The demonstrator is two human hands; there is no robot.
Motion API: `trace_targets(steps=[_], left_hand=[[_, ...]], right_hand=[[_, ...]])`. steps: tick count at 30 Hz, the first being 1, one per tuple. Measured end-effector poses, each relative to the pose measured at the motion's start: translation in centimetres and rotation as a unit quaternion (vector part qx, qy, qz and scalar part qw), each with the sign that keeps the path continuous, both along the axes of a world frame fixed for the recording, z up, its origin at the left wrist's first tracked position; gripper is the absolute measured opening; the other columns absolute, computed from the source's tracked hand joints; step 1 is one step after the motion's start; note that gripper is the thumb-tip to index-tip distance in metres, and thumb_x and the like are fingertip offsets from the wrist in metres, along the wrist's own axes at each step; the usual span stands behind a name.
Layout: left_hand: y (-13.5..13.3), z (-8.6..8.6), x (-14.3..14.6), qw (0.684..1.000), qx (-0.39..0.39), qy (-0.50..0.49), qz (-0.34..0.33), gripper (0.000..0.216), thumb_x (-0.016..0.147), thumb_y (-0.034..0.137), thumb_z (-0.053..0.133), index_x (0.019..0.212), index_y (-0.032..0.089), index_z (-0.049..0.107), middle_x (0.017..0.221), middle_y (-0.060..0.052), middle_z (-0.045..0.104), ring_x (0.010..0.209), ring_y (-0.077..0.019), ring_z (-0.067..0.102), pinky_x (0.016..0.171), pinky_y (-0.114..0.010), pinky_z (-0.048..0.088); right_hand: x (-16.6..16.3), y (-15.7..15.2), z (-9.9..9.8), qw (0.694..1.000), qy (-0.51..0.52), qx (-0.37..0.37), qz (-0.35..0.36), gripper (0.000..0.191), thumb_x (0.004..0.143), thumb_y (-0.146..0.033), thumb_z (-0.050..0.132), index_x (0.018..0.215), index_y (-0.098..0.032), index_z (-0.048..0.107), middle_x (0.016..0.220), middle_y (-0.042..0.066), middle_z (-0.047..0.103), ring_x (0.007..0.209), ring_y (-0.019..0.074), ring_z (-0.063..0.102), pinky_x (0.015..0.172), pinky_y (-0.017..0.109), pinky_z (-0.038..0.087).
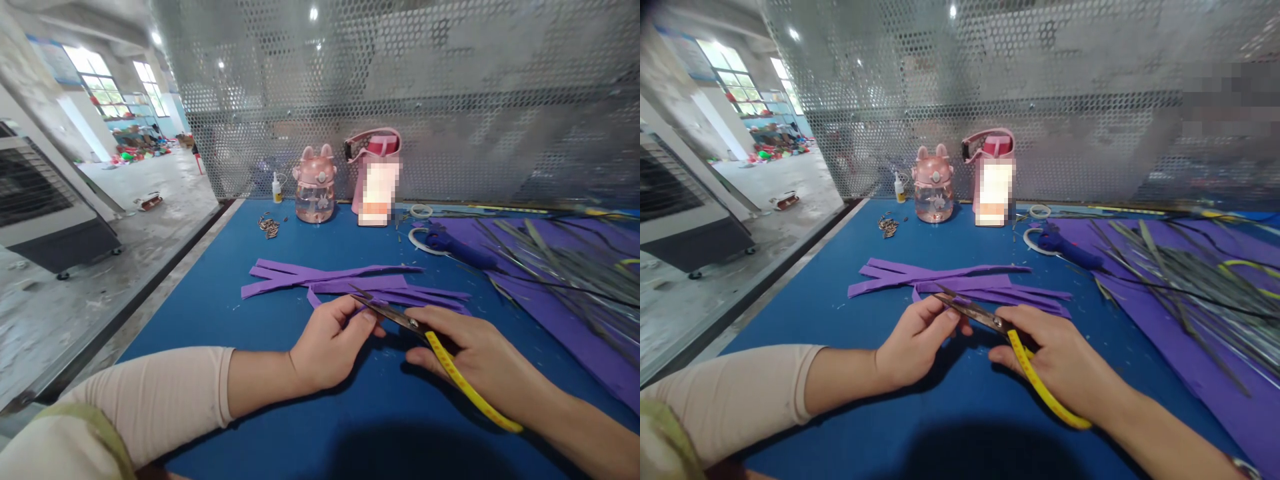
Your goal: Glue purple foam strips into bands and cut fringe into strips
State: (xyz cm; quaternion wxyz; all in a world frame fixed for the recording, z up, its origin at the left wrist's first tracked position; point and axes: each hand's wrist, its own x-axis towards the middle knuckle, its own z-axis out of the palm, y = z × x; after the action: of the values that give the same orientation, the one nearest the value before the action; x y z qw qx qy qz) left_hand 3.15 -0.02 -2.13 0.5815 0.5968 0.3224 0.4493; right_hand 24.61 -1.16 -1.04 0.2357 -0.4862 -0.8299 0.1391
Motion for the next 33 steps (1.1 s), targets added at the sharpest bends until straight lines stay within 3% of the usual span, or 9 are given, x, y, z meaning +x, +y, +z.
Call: trace_targets(steps=[3, 6, 9, 20, 33], left_hand=[[0.1, 0.1, 0.0, 1.0, 0.005, 0.021, 0.012, 0.02, 0.092, 0.027, 0.048, 0.085, 0.014, 0.062, 0.074, -0.002, 0.066, 0.07, -0.0103, 0.056, 0.067, -0.022, 0.042], [0.2, 0.2, 0.1, 1.0, -0.003, 0.011, 0.029, 0.023, 0.092, 0.03, 0.048, 0.088, 0.014, 0.063, 0.073, -0.002, 0.067, 0.069, -0.0104, 0.056, 0.066, -0.022, 0.042], [0.2, 0.1, 0.2, 1.0, -0.003, -0.015, 0.026, 0.023, 0.093, 0.032, 0.048, 0.091, 0.016, 0.064, 0.073, -0.002, 0.067, 0.072, -0.0113, 0.059, 0.066, -0.022, 0.043], [0.2, -0.1, 0.2, 1.0, 0.013, -0.009, -0.01, 0.032, 0.091, 0.041, 0.051, 0.089, 0.014, 0.068, 0.077, -0.004, 0.068, 0.076, -0.0135, 0.062, 0.067, -0.022, 0.045], [0.0, -0.2, 0.1, 1.0, -0.009, 0.011, -0.017, 0.033, 0.091, 0.043, 0.05, 0.091, 0.014, 0.065, 0.079, -0.005, 0.068, 0.072, -0.0124, 0.057, 0.068, -0.024, 0.044]], right_hand=[[0.5, 0.1, -0.4, 1.0, -0.002, -0.004, -0.006, 0.036, 0.08, -0.053, 0.062, 0.102, -0.025, 0.063, 0.092, 0.003, 0.069, 0.077, 0.0198, 0.066, 0.068, 0.03, 0.053], [1.1, 0.1, -0.9, 1.0, -0.006, -0.001, -0.003, 0.061, 0.07, -0.059, 0.069, 0.118, -0.025, 0.055, 0.108, 0.007, 0.066, 0.089, 0.0247, 0.065, 0.074, 0.033, 0.053], [1.3, 0.0, -1.2, 1.0, -0.017, -0.012, 0.008, 0.071, 0.064, -0.062, 0.072, 0.121, -0.026, 0.052, 0.107, 0.006, 0.065, 0.087, 0.0246, 0.065, 0.071, 0.033, 0.053], [0.6, 0.4, -0.9, 0.999, 0.02, -0.027, 0.011, 0.05, 0.071, -0.056, 0.07, 0.108, -0.024, 0.062, 0.097, 0.006, 0.067, 0.083, 0.0223, 0.064, 0.073, 0.031, 0.051], [-0.3, -0.2, 0.4, 1.0, 0.006, -0.024, 0.005, 0.024, 0.081, -0.047, 0.064, 0.089, -0.024, 0.066, 0.077, 0.001, 0.066, 0.065, 0.0158, 0.061, 0.061, 0.026, 0.049]])
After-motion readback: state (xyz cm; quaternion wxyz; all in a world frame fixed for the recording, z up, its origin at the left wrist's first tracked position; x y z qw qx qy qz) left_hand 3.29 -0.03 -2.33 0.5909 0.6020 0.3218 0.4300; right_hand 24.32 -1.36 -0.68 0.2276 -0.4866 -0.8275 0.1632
